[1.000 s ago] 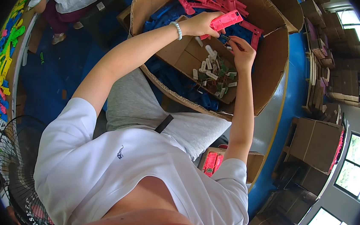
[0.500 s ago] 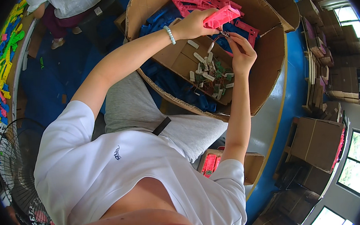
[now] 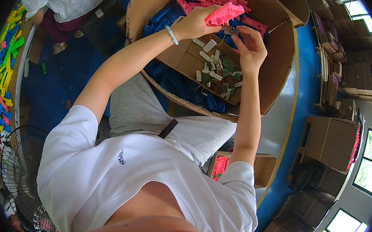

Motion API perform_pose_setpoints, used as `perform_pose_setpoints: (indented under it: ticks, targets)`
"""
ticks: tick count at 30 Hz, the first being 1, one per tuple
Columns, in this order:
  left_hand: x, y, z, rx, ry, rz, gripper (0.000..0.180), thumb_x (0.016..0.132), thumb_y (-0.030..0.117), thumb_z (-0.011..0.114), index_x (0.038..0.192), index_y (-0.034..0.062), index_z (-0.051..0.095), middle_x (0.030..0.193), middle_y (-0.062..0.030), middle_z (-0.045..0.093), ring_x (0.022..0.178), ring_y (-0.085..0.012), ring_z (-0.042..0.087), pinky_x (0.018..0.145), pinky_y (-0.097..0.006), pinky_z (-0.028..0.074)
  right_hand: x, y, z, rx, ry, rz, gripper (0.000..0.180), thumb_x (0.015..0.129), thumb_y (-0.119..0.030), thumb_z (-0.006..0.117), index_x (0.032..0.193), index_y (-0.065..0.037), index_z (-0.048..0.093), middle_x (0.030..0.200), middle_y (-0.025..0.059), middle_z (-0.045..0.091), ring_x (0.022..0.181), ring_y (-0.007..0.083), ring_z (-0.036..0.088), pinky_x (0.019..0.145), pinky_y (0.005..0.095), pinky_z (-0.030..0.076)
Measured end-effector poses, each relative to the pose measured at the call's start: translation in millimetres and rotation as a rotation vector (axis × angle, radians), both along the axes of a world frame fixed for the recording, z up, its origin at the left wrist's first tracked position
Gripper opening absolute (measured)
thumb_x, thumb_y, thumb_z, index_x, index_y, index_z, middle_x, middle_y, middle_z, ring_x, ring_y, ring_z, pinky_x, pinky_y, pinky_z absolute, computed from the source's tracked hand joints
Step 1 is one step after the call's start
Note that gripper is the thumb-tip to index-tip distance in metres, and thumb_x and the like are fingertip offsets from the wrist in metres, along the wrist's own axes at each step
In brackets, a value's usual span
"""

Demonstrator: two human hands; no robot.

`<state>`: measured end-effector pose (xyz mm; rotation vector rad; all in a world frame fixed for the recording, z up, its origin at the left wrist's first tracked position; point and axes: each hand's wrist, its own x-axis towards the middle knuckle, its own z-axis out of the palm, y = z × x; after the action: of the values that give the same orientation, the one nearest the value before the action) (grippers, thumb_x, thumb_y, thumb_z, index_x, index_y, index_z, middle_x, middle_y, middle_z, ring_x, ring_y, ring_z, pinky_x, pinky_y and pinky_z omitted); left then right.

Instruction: The recorder is assembling small plastic toy components and placing them into cardboard boxes.

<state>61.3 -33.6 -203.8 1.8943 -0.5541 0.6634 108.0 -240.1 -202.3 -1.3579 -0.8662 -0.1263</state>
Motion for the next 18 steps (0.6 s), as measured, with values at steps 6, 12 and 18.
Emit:
perform_pose_setpoints:
  ticks: [6, 12, 18]
  targets:
    - [-4, 0, 1, -0.019, -0.014, 0.014, 0.040, 0.083, 0.012, 0.074, 0.118, 0.0068, 0.057, 0.097, -0.0056, 0.072, 0.092, -0.0198, 0.070, 0.082, -0.031, 0.053, 0, 1, -2, 0.069, 0.095, 0.085, 0.035, 0.075, 0.020, 0.067, 0.106, 0.006, 0.061, 0.111, 0.0110, 0.059, 0.110, 0.0221, 0.059, 0.097, 0.0350, 0.050]
    - [-4, -2, -3, -0.060, 0.026, -0.022, 0.041, 0.082, 0.010, 0.074, 0.118, 0.0052, 0.056, 0.097, -0.0056, 0.072, 0.090, -0.0172, 0.069, 0.081, -0.030, 0.053, 6, -5, -10, -0.138, -0.065, -0.029, 0.024, 0.083, 0.012, 0.065, 0.106, 0.007, 0.064, 0.112, 0.0112, 0.061, 0.104, 0.0191, 0.062, 0.092, 0.0317, 0.052]
    - [13, 2, -9, -0.266, 0.306, 0.011, 0.047, 0.081, 0.008, 0.074, 0.121, 0.0047, 0.051, 0.087, -0.0050, 0.068, 0.071, -0.0117, 0.064, 0.065, -0.028, 0.053, 19, -5, -23, -0.023, 0.407, -0.077, 0.014, 0.092, -0.001, 0.062, 0.102, 0.010, 0.064, 0.091, 0.0131, 0.067, 0.082, 0.0192, 0.068, 0.076, 0.0294, 0.057]
